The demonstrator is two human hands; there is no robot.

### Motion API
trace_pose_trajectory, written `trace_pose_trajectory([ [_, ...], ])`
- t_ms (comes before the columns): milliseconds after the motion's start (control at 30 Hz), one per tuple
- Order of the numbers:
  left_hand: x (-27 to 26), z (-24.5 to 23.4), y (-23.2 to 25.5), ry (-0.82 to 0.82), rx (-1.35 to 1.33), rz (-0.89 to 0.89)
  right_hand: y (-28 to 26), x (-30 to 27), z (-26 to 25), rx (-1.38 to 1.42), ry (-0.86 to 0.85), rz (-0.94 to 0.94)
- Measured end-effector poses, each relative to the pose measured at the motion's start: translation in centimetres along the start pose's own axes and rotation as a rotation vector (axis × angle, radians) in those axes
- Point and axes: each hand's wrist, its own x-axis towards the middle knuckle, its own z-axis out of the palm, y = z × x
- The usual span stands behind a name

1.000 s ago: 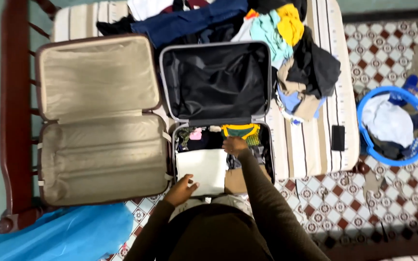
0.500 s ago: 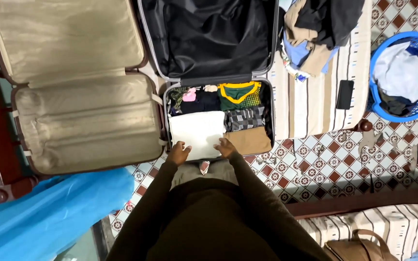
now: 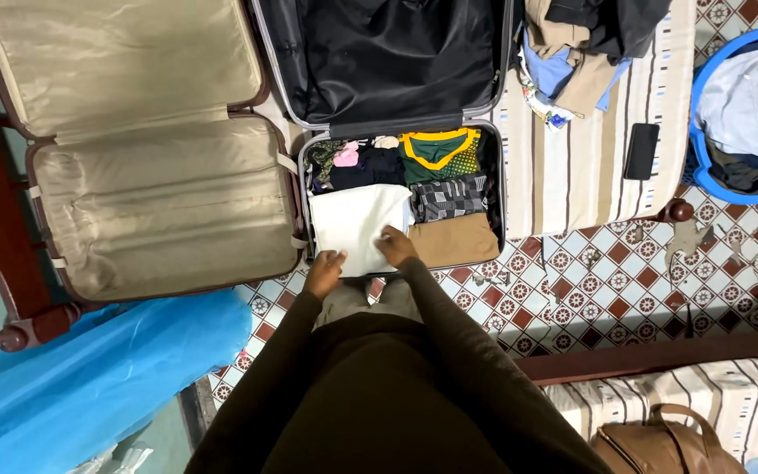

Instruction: Organizing and packing various items of clothing and sandals into a suitcase on a bed.

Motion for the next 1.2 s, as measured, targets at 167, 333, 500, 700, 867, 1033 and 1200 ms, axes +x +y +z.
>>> trace_pose_trajectory([
  [167, 1.2, -0.9, 4.2, 0.111, -0.472, -0.285, -11.2, -6.1, -0.9, 0.167, -0.258, -0.396],
  [333, 4.5, -1.2, 1.7, 0.182, -0.225, 0.152, -14.9, -11.0, -2.0, 0.040, -0.283, -0.521],
  [500, 6.1, -3.0, 1.1, -0.120, -0.257, -0.080, -20.3, -16.3, -5.4, 0.072, -0.399, -0.312],
  [700, 6.6, -1.7, -2.1, -0.341, -0.285, -0.226, -15.5, -15.0, -3.0, 0.059, -0.173, -0.793],
  [867, 5.0, -1.3, -2.5, -0.290, -0.740, 0.068, -11.8, -12.6, -2.8, 0.715, -0.137, 0.100],
  [1033, -4.6, -6.0, 11.4, -0.264, -0.809, 0.063, -11.0, -10.8, -4.9, 1.170, -0.087, 0.430],
  [1200, -9.3, -9.4, 18.8, -0.447, -0.690, 0.386, -16.6, -10.1, -8.5, 1.423, -0.233, 0.183],
])
